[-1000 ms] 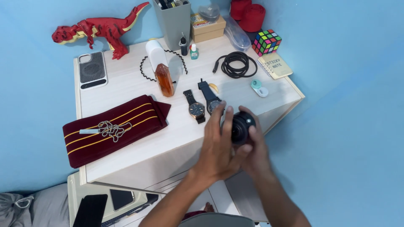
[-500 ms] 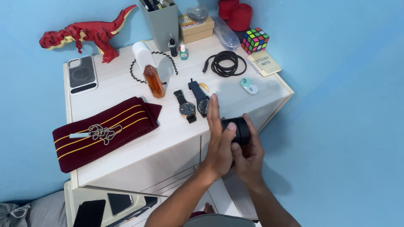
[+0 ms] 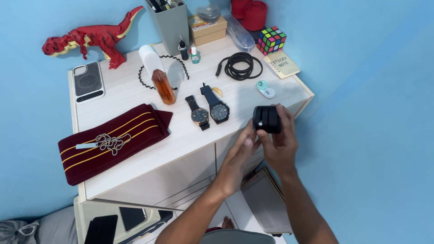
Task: The person sweeps the floor with a broom, picks up two smartphones from a side table, moves various small objects on top of a cabinet, and straightens a bolster on a bed.
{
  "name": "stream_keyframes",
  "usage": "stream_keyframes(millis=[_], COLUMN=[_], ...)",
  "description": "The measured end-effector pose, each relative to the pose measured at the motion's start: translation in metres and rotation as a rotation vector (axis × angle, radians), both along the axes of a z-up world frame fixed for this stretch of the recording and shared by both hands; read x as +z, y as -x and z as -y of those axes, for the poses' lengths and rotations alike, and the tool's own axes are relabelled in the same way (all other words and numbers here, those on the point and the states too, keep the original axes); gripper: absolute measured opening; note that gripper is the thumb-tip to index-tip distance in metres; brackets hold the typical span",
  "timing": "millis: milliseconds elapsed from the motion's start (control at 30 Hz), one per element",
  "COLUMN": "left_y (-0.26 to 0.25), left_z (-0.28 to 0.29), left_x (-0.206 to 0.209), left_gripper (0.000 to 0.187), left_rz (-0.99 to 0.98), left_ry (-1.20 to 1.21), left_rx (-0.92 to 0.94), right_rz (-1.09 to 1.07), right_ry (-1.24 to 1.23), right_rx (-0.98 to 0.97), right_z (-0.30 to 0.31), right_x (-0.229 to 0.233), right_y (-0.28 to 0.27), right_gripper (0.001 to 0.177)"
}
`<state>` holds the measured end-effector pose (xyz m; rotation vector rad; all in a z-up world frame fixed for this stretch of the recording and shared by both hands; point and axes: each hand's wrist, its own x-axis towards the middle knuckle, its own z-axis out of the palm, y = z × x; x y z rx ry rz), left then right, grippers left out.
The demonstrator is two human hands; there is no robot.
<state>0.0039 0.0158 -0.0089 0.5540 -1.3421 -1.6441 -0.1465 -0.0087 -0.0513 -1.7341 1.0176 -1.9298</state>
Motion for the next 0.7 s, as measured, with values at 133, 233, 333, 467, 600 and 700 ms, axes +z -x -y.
stream_keyframes(millis=[133,233,333,467,600,700], left_y=[-0.014,-0.021,-0.023,-0.024,-0.03,-0.037], left_z=[-0.006,-0.007,-0.009,-0.01,-0.008,-0.005], left_x=[0.001,-0.001,-0.004,-0.006,-0.002,0.0], left_gripper=[0.057,0.047,0.039,0.029,0.025,0.025], left_rz=[0.096,0.149,0.172,0.251,0.444,0.424], left_ry=[0.039,-0.027,-0.006,-0.02,0.161,0.247], left_rx=[0.063,0.069,0.044,0.038,0.157,0.21], right_rz=[-0.093,-0.221,-0.362,-0.535,-0.571,-0.508], right_ry=[0.0,-0.059,-0.091,-0.093,-0.144,-0.158], right_rx=[0.027,-0.088,-0.162,-0.268,-0.264,-0.225], right_z=[0.008,0.024,0.034,0.046,0.051,0.056], right_x=[0.014,0.028,0.04,0.046,0.046,0.043], right_y=[0.009,0.01,0.006,-0.005,-0.007,0.003], right_gripper=[0.075,0.082,0.086,0.085,0.083,0.081])
